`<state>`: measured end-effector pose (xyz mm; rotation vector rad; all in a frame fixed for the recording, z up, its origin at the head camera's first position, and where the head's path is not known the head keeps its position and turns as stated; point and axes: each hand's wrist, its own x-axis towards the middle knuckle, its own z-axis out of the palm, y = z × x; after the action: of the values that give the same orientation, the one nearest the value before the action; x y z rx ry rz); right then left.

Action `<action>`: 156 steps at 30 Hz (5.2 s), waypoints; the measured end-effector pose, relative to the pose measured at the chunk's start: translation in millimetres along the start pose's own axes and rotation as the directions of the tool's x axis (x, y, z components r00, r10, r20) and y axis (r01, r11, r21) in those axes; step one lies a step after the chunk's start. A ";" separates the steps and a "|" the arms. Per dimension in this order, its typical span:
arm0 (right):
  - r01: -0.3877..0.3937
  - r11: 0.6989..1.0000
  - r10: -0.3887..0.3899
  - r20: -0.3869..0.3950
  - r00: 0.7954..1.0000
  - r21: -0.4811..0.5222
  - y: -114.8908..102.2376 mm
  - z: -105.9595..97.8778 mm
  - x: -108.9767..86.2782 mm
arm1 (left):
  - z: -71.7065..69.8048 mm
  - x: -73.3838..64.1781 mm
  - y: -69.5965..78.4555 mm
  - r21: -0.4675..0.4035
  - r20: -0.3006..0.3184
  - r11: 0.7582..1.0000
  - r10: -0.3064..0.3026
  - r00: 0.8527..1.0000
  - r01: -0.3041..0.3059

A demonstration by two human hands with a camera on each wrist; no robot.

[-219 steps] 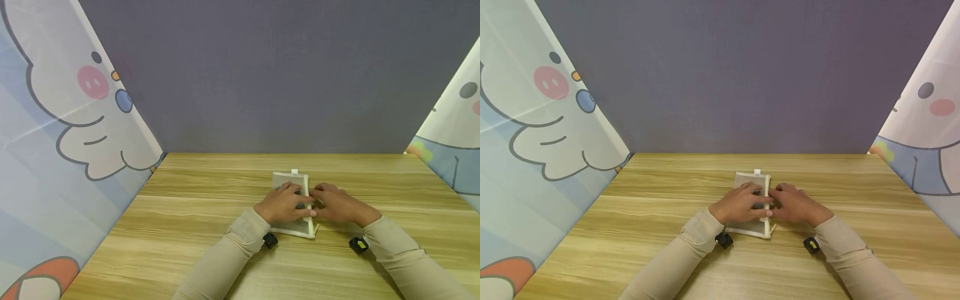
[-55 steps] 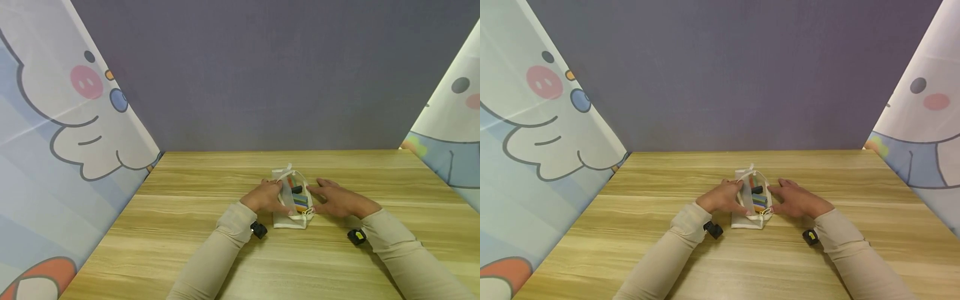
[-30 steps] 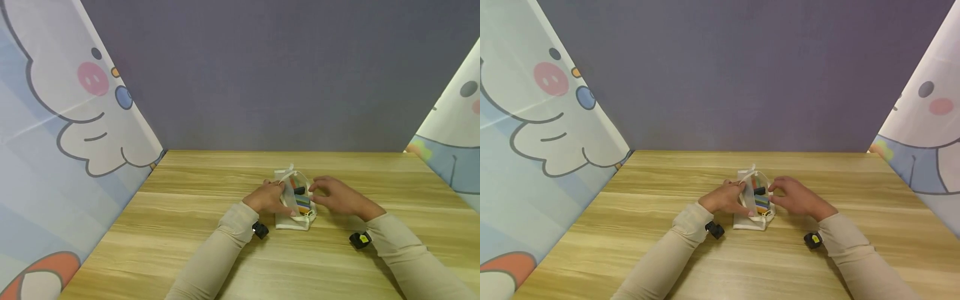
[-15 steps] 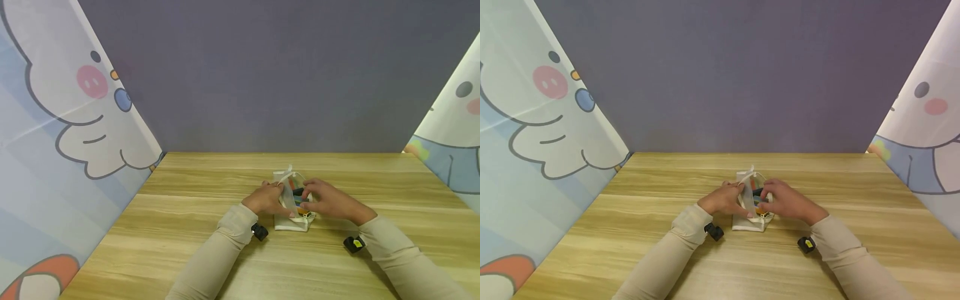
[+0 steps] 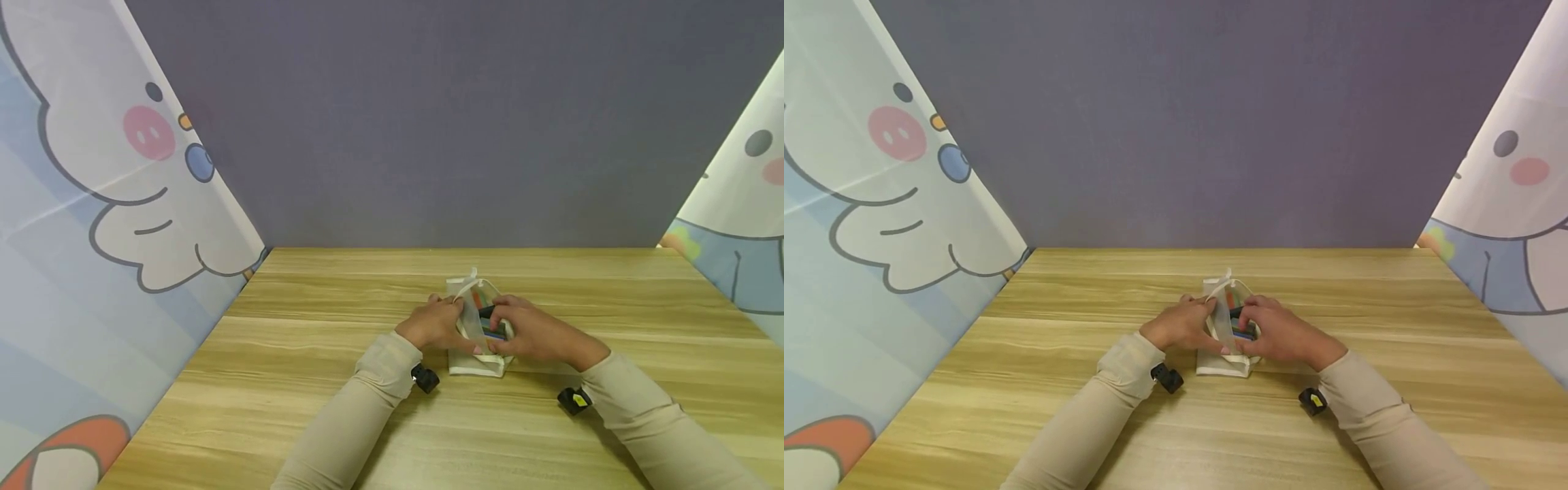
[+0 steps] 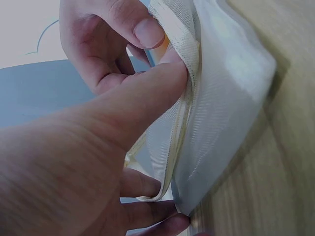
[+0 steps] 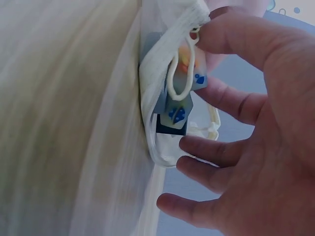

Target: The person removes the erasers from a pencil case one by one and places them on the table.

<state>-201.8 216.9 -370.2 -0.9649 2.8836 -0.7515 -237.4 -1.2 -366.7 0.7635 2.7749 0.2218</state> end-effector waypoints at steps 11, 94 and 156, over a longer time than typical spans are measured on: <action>-0.008 0.997 0.007 -0.005 1.000 -0.082 -3.9 -0.9 -1.1 | 1.4 -0.6 0.1 0.018 -0.003 1.000 -0.009 1.000 0.010; -0.128 0.992 0.126 -0.203 0.971 0.003 14.2 -37.5 -12.0 | 4.5 -1.6 -1.6 0.052 -0.037 0.999 0.017 0.999 -0.015; -0.348 0.937 0.334 -0.305 0.892 0.008 89.7 -52.0 -42.0 | 4.7 -2.9 -1.6 0.051 -0.063 0.998 0.028 0.998 -0.024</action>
<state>-226.6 325.9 -369.8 -0.3418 3.2118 -0.8668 -234.5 -3.7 -370.9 0.8189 2.8415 0.1848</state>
